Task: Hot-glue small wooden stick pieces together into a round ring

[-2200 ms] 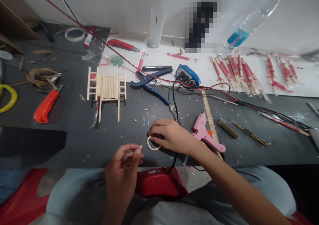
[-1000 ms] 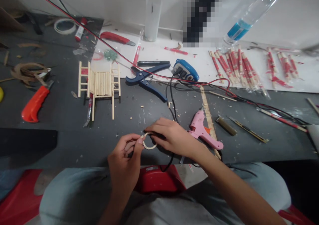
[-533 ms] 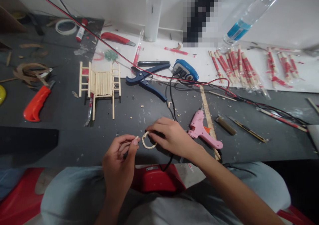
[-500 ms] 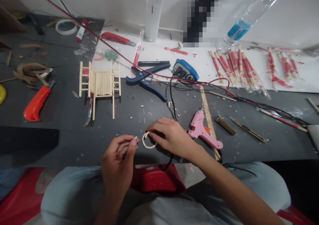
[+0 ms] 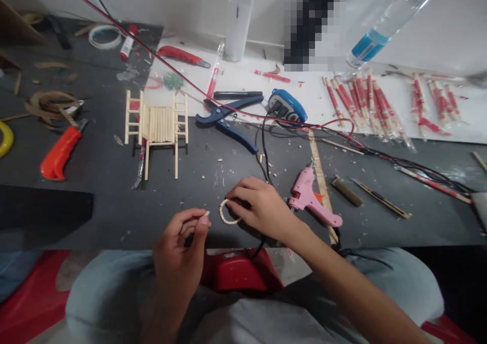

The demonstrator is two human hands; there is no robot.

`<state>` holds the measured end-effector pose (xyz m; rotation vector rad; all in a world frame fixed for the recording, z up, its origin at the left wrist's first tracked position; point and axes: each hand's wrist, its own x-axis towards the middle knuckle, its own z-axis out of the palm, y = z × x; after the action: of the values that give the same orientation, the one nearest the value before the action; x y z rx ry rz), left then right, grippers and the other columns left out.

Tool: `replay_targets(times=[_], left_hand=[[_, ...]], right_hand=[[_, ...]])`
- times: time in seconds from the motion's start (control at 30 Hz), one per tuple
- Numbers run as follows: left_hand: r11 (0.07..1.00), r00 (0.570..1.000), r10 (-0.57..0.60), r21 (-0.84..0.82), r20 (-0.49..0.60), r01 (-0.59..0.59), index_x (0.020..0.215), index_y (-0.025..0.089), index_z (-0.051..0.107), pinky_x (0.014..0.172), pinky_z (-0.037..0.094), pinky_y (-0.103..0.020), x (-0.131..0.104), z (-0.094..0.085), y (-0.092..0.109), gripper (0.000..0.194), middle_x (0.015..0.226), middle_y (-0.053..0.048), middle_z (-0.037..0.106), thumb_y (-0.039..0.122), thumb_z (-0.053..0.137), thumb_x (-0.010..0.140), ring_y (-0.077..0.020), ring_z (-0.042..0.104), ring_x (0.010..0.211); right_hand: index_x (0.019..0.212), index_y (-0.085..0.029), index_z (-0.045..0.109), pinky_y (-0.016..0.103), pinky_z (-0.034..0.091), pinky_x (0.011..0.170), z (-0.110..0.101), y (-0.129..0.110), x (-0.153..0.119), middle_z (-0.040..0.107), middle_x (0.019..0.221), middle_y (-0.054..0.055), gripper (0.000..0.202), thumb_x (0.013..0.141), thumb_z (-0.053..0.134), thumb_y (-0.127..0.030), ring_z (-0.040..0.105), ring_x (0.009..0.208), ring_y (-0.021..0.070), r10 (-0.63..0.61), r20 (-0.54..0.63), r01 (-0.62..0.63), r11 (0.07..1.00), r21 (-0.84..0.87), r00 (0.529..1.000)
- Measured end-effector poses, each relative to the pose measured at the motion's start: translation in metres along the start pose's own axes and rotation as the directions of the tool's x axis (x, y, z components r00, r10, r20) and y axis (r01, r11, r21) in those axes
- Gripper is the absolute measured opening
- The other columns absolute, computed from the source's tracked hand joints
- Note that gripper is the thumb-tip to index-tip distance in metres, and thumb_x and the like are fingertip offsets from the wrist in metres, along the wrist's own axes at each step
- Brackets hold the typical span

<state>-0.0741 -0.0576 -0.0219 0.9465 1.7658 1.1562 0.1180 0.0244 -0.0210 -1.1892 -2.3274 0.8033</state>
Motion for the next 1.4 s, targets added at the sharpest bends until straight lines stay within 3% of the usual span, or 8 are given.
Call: replay_targets(times=[0.27,0.5,0.57,0.7,0.77,0.97,1.13,1.4], left_hand=[[0.999,1.000,-0.016,0.030,0.006,0.015,0.098,0.024,0.077,0.074,0.061,-0.021,0.001,0.003,0.002,0.016,0.082,0.002,0.081,0.038,0.079,0.090,-0.0150,0.079,0.078],[0.998,0.999,0.026,-0.051,-0.046,-0.029,0.092,0.023,0.076,0.071,0.064,-0.021,-0.006,0.007,0.026,0.014,0.077,0.001,0.082,0.037,0.077,0.091,-0.0156,0.081,0.073],[0.992,0.997,0.053,-0.107,-0.052,-0.059,0.093,0.024,0.077,0.073,0.066,-0.021,-0.012,0.011,0.037,0.012,0.081,0.001,0.083,0.036,0.077,0.092,-0.0152,0.081,0.074],[0.974,0.995,0.089,-0.207,-0.033,-0.094,0.093,0.027,0.078,0.071,0.065,-0.017,-0.023,0.017,0.056,0.004,0.088,0.003,0.084,0.031,0.079,0.093,-0.0135,0.081,0.077],[0.963,0.996,0.086,-0.253,-0.029,-0.090,0.093,0.028,0.079,0.070,0.066,-0.017,-0.027,0.018,0.064,0.003,0.088,0.004,0.083,0.029,0.081,0.091,-0.0136,0.081,0.076],[0.954,0.998,0.054,-0.295,-0.034,-0.062,0.090,0.028,0.080,0.069,0.068,-0.020,-0.035,0.020,0.076,0.008,0.084,0.004,0.084,0.025,0.085,0.085,-0.0153,0.081,0.073],[0.960,0.997,0.055,-0.271,-0.055,-0.068,0.088,0.029,0.081,0.069,0.069,-0.022,-0.039,0.020,0.077,0.011,0.085,0.003,0.084,0.025,0.088,0.080,-0.0166,0.081,0.073],[0.950,0.996,0.088,-0.297,-0.024,-0.092,0.087,0.034,0.083,0.070,0.066,-0.014,-0.039,0.022,0.080,0.018,0.084,0.009,0.084,0.017,0.085,0.080,-0.0117,0.081,0.073]], right_hand=[[0.095,-0.017,0.078,0.039,0.050,0.088,-0.001,-0.001,0.003,0.074,0.096,0.010,0.014,0.102,0.065,-0.018,0.065,0.093,0.0249,0.029,0.011,-0.030,0.996,0.080,1.000],[0.094,-0.020,0.075,0.030,0.056,0.073,-0.009,-0.022,-0.009,0.078,0.087,0.003,0.004,0.097,0.073,-0.019,0.070,0.079,0.0169,0.171,-0.136,-0.103,0.909,0.404,0.976],[0.095,-0.021,0.074,0.026,0.057,0.064,-0.011,-0.036,-0.017,0.079,0.084,0.001,0.005,0.098,0.074,-0.025,0.072,0.072,0.0144,0.271,-0.147,-0.130,0.785,0.606,0.951],[0.096,-0.028,0.081,0.019,0.060,0.065,-0.012,-0.062,-0.029,0.082,0.082,-0.004,0.017,0.084,0.089,-0.021,0.078,0.072,0.0113,0.494,-0.078,-0.069,0.271,0.960,0.866],[0.100,-0.032,0.084,0.019,0.062,0.066,-0.011,-0.073,-0.033,0.085,0.085,-0.002,0.019,0.086,0.089,-0.020,0.081,0.076,0.0125,0.532,-0.078,-0.020,0.175,0.984,0.843],[0.094,-0.034,0.087,0.024,0.066,0.068,-0.007,-0.089,-0.038,0.085,0.086,-0.001,0.008,0.088,0.089,-0.029,0.081,0.075,0.0155,0.626,-0.190,0.100,0.176,0.979,0.757],[0.091,-0.033,0.087,0.022,0.065,0.066,-0.009,-0.096,-0.035,0.083,0.080,-0.001,0.010,0.084,0.093,-0.032,0.079,0.072,0.0150,0.658,-0.224,0.133,0.186,0.973,0.719],[0.091,-0.034,0.087,0.017,0.062,0.065,-0.010,-0.096,-0.035,0.082,0.081,-0.001,0.009,0.084,0.093,-0.031,0.076,0.072,0.0114,0.651,-0.206,0.121,0.174,0.977,0.731]])
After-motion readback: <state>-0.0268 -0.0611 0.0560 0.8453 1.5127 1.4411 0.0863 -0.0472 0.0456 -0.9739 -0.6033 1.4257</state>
